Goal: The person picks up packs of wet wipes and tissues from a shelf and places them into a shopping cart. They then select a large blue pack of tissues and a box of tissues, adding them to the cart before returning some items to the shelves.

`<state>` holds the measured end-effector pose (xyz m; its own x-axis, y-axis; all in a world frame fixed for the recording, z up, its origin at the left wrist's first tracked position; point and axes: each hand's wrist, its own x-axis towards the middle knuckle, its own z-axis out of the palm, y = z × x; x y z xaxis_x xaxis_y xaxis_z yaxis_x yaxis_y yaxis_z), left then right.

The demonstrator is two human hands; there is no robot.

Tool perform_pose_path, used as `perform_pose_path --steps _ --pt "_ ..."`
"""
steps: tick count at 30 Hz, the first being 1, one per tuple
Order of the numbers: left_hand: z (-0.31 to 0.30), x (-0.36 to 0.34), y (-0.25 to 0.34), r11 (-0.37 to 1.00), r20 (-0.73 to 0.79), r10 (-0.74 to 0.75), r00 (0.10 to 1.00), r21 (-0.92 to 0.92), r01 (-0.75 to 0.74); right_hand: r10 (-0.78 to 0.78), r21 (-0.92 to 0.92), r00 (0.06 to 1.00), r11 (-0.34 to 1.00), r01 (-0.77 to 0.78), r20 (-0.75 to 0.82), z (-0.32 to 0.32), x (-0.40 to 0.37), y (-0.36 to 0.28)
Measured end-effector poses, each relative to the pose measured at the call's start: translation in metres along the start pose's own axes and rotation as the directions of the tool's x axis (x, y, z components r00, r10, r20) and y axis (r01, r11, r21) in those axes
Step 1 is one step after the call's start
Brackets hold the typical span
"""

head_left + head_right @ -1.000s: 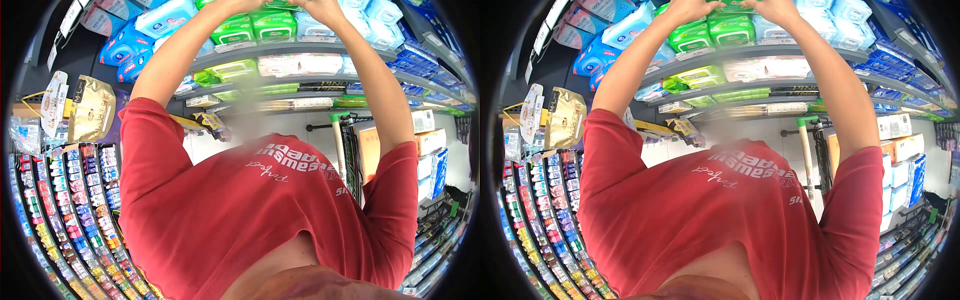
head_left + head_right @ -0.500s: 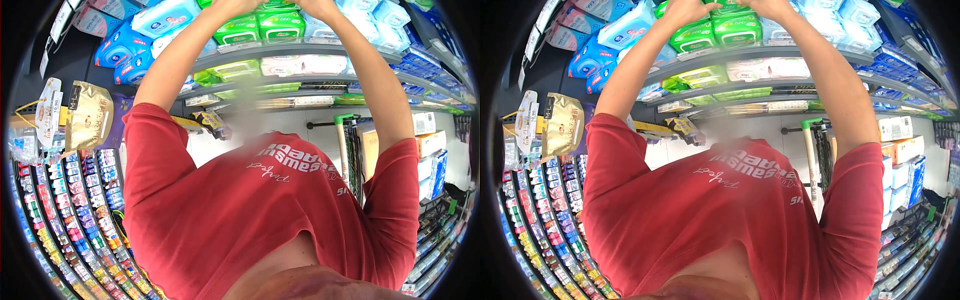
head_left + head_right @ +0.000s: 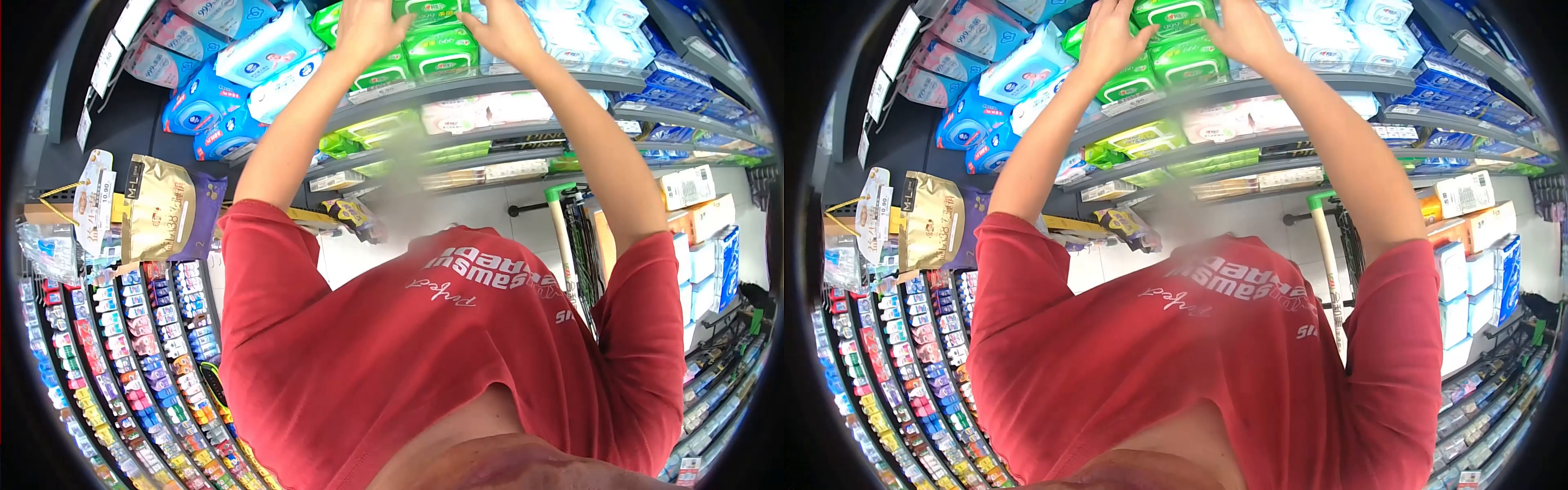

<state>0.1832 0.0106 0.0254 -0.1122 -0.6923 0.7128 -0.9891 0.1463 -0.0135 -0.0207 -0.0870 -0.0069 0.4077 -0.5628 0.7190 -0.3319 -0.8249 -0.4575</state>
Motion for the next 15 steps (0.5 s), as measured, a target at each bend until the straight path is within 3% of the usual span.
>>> perform_pose_path --steps 2,5,6,8,10,12,15 --pt "-0.01 -0.01 0.02 0.999 -0.006 -0.001 1.0 -0.053 0.001 0.098 -0.068 0.993 0.993 -0.094 0.067 -0.03 -0.029 -0.024" --pt "0.001 -0.023 0.049 0.981 -0.212 0.171 0.962 -0.055 -0.187 0.079 0.063 0.995 0.995 -0.082 0.058 -0.055 -0.084 -0.005" --pt "0.008 -0.028 0.061 0.98 -0.209 0.174 0.962 -0.057 -0.19 0.106 0.069 0.99 0.991 -0.112 0.088 -0.072 -0.103 -0.005" --pt "0.016 -0.045 0.093 0.944 -0.194 0.158 0.968 -0.26 -0.206 0.248 0.116 0.955 0.956 -0.268 0.163 -0.106 -0.138 0.0" --pt "0.022 -0.058 0.129 0.927 -0.135 0.163 0.977 -0.319 -0.199 0.398 0.033 0.901 0.912 -0.409 0.171 -0.139 -0.172 0.015" --pt "0.031 -0.067 0.153 0.887 -0.086 0.191 0.978 -0.411 -0.209 0.567 0.069 0.814 0.813 -0.578 0.131 -0.17 -0.205 0.036" --pt "0.054 -0.082 0.205 0.782 0.051 0.177 0.983 -0.614 -0.109 0.622 -0.092 0.783 0.779 -0.62 -0.014 -0.221 -0.237 0.043"
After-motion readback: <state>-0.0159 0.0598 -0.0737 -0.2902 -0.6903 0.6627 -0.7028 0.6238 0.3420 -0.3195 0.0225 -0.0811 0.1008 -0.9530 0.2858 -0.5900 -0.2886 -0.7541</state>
